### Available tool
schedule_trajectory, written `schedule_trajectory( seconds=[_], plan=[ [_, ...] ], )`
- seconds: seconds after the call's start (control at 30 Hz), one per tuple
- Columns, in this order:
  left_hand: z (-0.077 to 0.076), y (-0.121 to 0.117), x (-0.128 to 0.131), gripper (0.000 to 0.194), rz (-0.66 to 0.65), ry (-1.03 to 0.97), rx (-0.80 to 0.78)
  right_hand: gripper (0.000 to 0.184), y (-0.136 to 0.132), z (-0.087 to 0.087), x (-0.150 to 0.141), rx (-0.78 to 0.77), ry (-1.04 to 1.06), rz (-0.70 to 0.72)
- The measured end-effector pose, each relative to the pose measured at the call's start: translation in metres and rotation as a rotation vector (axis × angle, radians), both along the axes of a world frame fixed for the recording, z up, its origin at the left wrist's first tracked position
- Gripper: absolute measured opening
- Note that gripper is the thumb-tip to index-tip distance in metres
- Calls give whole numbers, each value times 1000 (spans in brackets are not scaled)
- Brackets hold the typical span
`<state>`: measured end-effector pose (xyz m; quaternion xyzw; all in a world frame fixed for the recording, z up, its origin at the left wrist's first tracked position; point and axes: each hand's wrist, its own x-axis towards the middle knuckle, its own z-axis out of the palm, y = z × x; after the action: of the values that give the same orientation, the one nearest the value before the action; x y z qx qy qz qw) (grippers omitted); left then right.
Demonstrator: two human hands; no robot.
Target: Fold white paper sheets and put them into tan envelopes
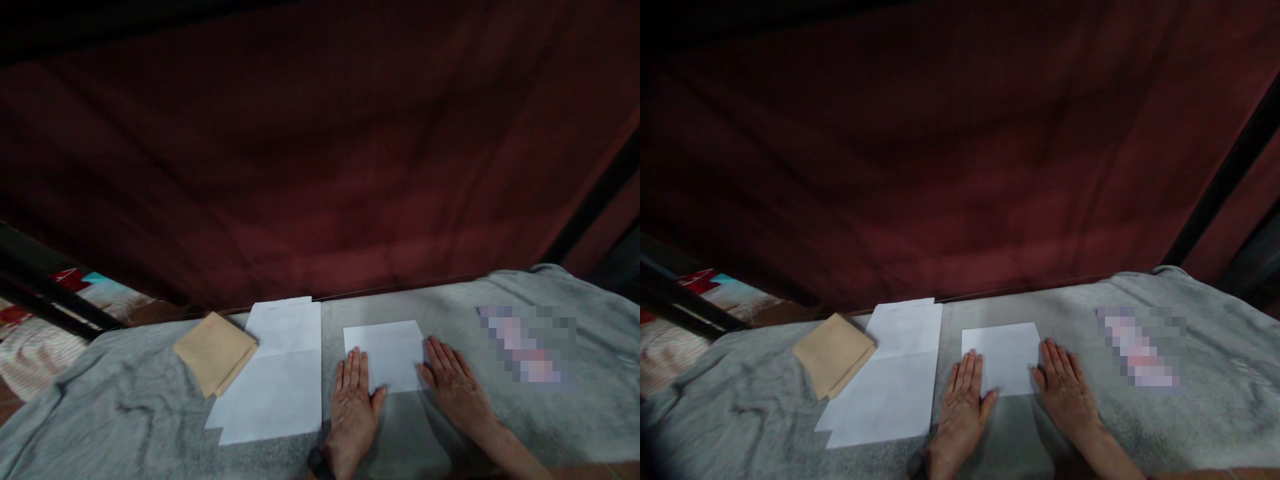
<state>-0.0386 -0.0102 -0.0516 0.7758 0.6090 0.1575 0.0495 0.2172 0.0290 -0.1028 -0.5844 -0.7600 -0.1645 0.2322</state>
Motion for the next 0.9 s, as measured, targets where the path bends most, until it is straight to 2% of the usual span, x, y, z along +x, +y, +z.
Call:
schedule_trajectory(
  seconds=[0.1,0.23,0.37,0.47,0.67,0.9],
  plan=[
    [-1,-1,2,68,10,4,-9,59,3,10,-12,5,59,-9],
    [-3,0,6,65,32,21,-13,62,0,23,-53,-70,81,162],
    [-7,0,7,61,32,39,14,60,-4,21,-84,-77,64,277],
    [-10,-1,8,58,56,59,54,59,-1,15,-82,-59,57,248],
    [-12,-3,9,56,88,115,164,52,8,8,-50,-17,-10,92],
    [4,9,26,57,39,35,150,49,6,8,-47,-20,-57,75]
  ],
)
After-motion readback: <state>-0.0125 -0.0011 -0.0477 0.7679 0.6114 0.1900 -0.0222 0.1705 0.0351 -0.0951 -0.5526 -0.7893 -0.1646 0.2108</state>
